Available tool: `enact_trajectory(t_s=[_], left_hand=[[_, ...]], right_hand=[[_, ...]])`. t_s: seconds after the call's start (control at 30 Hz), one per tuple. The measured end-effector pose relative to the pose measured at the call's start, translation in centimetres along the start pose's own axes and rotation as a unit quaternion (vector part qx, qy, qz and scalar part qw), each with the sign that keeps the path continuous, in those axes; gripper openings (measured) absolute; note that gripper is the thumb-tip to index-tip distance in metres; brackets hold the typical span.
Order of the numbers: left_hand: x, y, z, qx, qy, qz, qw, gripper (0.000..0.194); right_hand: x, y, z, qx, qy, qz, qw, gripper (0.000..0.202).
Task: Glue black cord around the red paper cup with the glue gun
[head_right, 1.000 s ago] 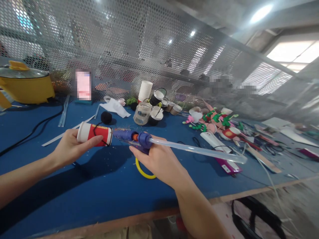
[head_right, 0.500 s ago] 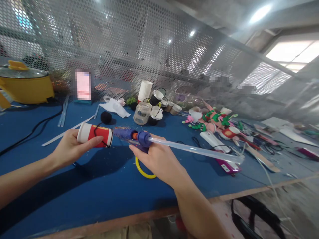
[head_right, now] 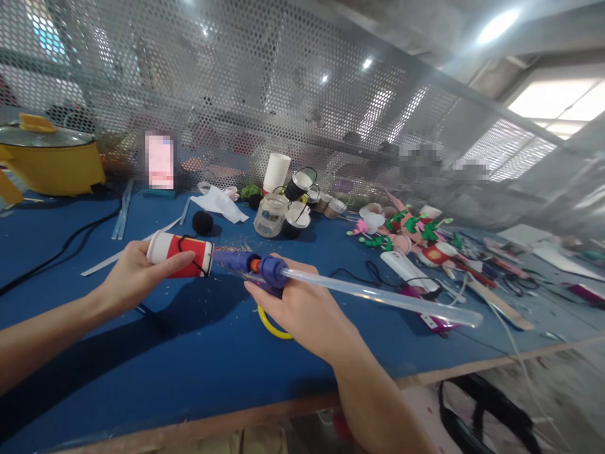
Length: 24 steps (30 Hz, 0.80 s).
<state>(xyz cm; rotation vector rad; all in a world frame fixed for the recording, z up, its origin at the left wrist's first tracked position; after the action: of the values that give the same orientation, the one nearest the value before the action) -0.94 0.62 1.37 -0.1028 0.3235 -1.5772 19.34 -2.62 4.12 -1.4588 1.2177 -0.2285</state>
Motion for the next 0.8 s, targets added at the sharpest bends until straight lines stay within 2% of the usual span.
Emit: enact_trajectory(t_s=[0.23,0.37,0.63,0.8], left_hand=[[-0.28,-0.05,-0.66,0.015,-0.013,-0.01,1.0,0.018],[-0.36,-0.16,-0.96,0.027,-0.022,0.003,0.999,0.023],[-0.66,-0.31,-1.02,0.064,-0.056,0.014,0.996,0.02],[-0.79,-0.11,-0.94,0.138,-0.084,-0.018,0.987,0.013]], right_hand=[[0.04,0.19,-0.07,-0.021,0.029,-0.028,0.999,0.017],[0.42,0.35,0.13,-0.031,0.043,-0.017,0.998,0.015],[0.74,0.65,0.23,-0.043,0.07,-0.028,0.996,0.014],[0.52,0.53,-0.29,-0.05,0.075,-0.046,0.995,0.016]])
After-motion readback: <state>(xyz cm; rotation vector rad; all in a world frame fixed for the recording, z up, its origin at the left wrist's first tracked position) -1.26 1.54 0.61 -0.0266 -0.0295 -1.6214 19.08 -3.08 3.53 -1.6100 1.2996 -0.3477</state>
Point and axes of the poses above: each hand's wrist, its own x-axis away from the middle knuckle, its own y-axis out of the palm, z = x × y, the point moved 2 cm from there along -x, towards the middle knuckle, and after that the axes turned 4 degrees about -x, right-handed, at the moved point
